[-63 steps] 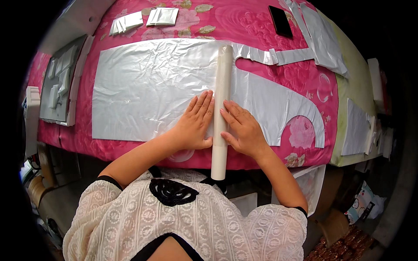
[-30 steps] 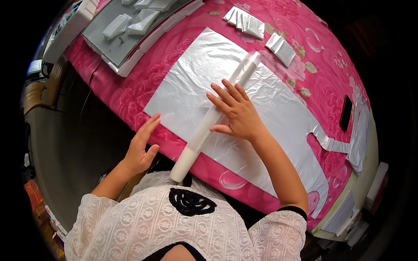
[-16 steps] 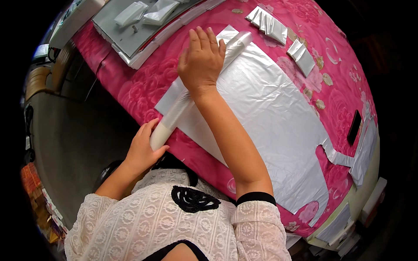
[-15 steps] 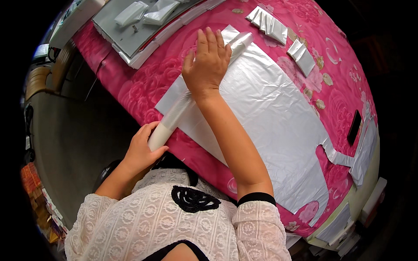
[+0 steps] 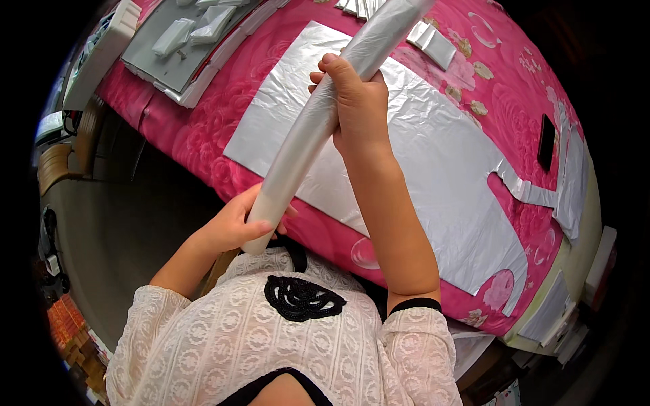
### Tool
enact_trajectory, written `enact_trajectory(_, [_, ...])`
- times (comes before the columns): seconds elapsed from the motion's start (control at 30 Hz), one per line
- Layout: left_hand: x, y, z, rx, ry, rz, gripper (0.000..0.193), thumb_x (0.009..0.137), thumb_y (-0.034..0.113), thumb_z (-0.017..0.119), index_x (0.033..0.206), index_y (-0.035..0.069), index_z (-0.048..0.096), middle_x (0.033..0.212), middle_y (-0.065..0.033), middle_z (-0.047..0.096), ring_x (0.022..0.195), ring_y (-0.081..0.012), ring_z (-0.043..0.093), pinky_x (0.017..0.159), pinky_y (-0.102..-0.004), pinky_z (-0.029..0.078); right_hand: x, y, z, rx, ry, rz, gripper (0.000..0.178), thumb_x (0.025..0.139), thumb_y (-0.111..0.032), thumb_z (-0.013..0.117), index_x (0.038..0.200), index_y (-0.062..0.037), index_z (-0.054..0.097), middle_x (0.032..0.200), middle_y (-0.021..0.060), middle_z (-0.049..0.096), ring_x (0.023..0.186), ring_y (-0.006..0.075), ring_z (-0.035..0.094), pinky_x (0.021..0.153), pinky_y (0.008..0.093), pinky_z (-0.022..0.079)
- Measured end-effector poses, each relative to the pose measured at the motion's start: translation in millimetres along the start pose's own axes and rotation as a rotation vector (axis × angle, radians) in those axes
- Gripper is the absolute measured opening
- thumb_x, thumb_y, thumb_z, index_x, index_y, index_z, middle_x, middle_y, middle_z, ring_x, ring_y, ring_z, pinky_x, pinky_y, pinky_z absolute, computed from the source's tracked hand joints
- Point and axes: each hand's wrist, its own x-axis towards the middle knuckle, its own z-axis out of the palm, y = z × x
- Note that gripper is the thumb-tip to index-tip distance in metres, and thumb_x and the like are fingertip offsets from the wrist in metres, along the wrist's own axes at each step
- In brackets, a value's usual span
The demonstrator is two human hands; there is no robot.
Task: The person repeatedly unrolls a roll of clear plastic film, places a small white rectangular item onto the film, folds the film around the item to create a sealed packet, and sets the packet aside. This process is repeated multiple times on a pink floral tablecloth.
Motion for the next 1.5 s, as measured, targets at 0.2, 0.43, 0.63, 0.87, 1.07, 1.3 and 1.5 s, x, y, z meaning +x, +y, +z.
enact_trajectory(0.2, [11.6, 19.9, 27.0, -0.384, -0.339, -0.220, 0.052, 0.071, 0.025, 0.073, 0.110, -0.001, 0.050, 0.079, -0.0038, 0.057, 0.072, -0.0114, 0.057, 0.065, -0.0257, 0.048, -16.6, -8.6, -33.8, 0.380, -0.196, -0.030, 0.053, 0.080, -0.023, 0.067, 0.119, 0.0009, 0.040, 0.092, 0.0089, 0.054, 0.083, 0.0164, 0.058, 0.074, 0.0307, 0.052])
enact_trajectory(0.43, [26.0, 21.3, 56.7, 0.070, -0.060, -0.267, 0.055, 0.068, 0.025, 0.076, 0.109, -0.001, 0.052, 0.077, -0.0021, 0.054, 0.068, -0.0102, 0.055, 0.064, -0.0248, 0.046, -34.8, -0.8, -60.1, 0.140, 0.075, 0.053, 0.049, 0.080, -0.024, 0.068, 0.114, -0.0006, 0.041, 0.091, 0.0085, 0.053, 0.081, 0.0154, 0.057, 0.072, 0.0316, 0.053])
enact_trajectory(0.63, [27.4, 19.7, 65.8, -0.172, -0.190, -0.359, 0.064, 0.067, 0.027, 0.077, 0.116, -0.003, 0.049, 0.075, -0.0010, 0.054, 0.065, -0.0096, 0.053, 0.060, -0.0244, 0.044, -51.0, 6.8, -72.0, 0.179, 0.147, 0.079, 0.048, 0.079, -0.022, 0.068, 0.111, -0.0014, 0.040, 0.091, 0.0092, 0.052, 0.081, 0.0153, 0.056, 0.069, 0.0312, 0.053])
enact_trajectory(0.87, [35.5, 11.5, 57.6, -0.146, -0.343, -0.364, 0.076, 0.068, 0.036, 0.076, 0.124, -0.004, 0.044, 0.083, -0.0039, 0.057, 0.071, -0.0110, 0.055, 0.062, -0.0244, 0.046, -58.6, 5.2, -79.0, 0.175, 0.194, 0.036, 0.046, 0.080, -0.020, 0.068, 0.110, -0.0005, 0.040, 0.090, 0.0092, 0.052, 0.078, 0.0154, 0.057, 0.066, 0.0306, 0.053])
enact_trajectory(1.07, [52.7, -1.4, 51.9, -0.042, -0.130, -0.099, 0.082, 0.075, 0.055, 0.064, 0.130, 0.000, 0.040, 0.115, -0.0137, 0.054, 0.093, -0.0154, 0.057, 0.073, -0.0270, 0.049, -68.2, 18.8, -76.2, 0.070, 0.292, -0.022, 0.045, 0.080, -0.018, 0.068, 0.108, 0.0017, 0.039, 0.088, 0.0098, 0.052, 0.074, 0.0164, 0.058, 0.065, 0.0300, 0.053])
enact_trajectory(1.3, [33.5, -18.0, 26.4, 0.089, -0.188, -0.368, 0.045, 0.091, 0.048, 0.049, 0.094, 0.003, 0.053, 0.074, -0.0077, 0.060, 0.063, -0.0132, 0.058, 0.059, -0.0267, 0.049, -54.2, 21.6, -99.0, 0.124, 0.331, -0.029, 0.044, 0.080, -0.017, 0.068, 0.110, 0.0028, 0.042, 0.092, 0.0109, 0.055, 0.079, 0.0175, 0.060, 0.069, 0.0304, 0.052])
enact_trajectory(1.5, [3.3, -36.0, 0.3, -0.001, -0.241, -0.596, 0.043, 0.089, 0.046, 0.053, 0.098, 0.003, 0.054, 0.074, -0.0063, 0.059, 0.063, -0.0125, 0.058, 0.057, -0.0261, 0.050, -22.1, -13.5, -185.5, -0.139, 0.482, -0.125, 0.029, 0.085, -0.019, 0.061, 0.106, -0.0010, 0.053, 0.091, 0.0059, 0.061, 0.078, 0.0115, 0.057, 0.069, 0.0251, 0.047])
